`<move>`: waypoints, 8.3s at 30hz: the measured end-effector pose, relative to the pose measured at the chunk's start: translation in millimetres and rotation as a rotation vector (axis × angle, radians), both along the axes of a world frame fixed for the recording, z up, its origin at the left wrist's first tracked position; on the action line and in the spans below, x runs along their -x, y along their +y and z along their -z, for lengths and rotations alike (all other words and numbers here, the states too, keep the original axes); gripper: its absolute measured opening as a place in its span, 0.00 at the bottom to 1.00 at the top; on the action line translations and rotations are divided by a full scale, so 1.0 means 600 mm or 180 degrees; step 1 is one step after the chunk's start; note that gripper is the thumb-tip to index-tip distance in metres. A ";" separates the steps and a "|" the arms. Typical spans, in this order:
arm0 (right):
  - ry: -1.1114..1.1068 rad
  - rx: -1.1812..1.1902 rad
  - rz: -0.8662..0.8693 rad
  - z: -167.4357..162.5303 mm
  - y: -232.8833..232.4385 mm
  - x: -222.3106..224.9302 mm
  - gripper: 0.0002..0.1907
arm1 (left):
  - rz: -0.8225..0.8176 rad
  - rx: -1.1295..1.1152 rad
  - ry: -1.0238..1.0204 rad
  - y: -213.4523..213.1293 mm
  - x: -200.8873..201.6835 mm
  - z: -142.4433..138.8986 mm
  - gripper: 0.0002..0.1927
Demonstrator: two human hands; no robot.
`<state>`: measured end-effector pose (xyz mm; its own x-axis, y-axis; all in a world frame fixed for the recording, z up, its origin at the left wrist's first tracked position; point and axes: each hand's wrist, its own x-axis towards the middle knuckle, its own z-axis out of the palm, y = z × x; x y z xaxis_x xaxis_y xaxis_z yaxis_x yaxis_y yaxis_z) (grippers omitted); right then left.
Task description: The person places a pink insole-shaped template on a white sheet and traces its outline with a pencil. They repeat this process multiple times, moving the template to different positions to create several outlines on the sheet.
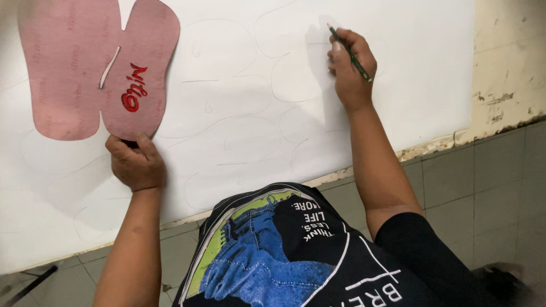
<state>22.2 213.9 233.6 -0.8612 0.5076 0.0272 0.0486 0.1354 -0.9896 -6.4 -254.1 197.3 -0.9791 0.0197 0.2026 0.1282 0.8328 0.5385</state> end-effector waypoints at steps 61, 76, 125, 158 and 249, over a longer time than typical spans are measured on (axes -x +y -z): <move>-0.0985 -0.2588 -0.1338 -0.066 -0.432 -0.354 0.27 | -0.0320 0.0362 -0.1184 -0.433 -0.255 -0.090 0.38; 0.0187 -0.4849 -0.1836 -0.068 -0.415 -0.342 0.24 | 0.1392 0.1001 -0.0130 -0.337 -0.297 -0.087 0.32; -0.0479 -0.3253 -0.1527 -0.024 -0.333 -0.589 0.09 | 0.0274 0.1440 -0.0206 -0.377 -0.544 -0.062 0.25; -0.1403 -0.0146 -0.1647 -0.076 -0.446 -0.162 0.24 | 0.0197 0.1010 -0.1072 -0.181 -0.192 -0.078 0.39; -0.2265 -0.1774 -0.1594 -0.048 -1.221 0.352 0.28 | 0.1820 0.0045 -0.0945 -0.930 0.336 -0.100 0.35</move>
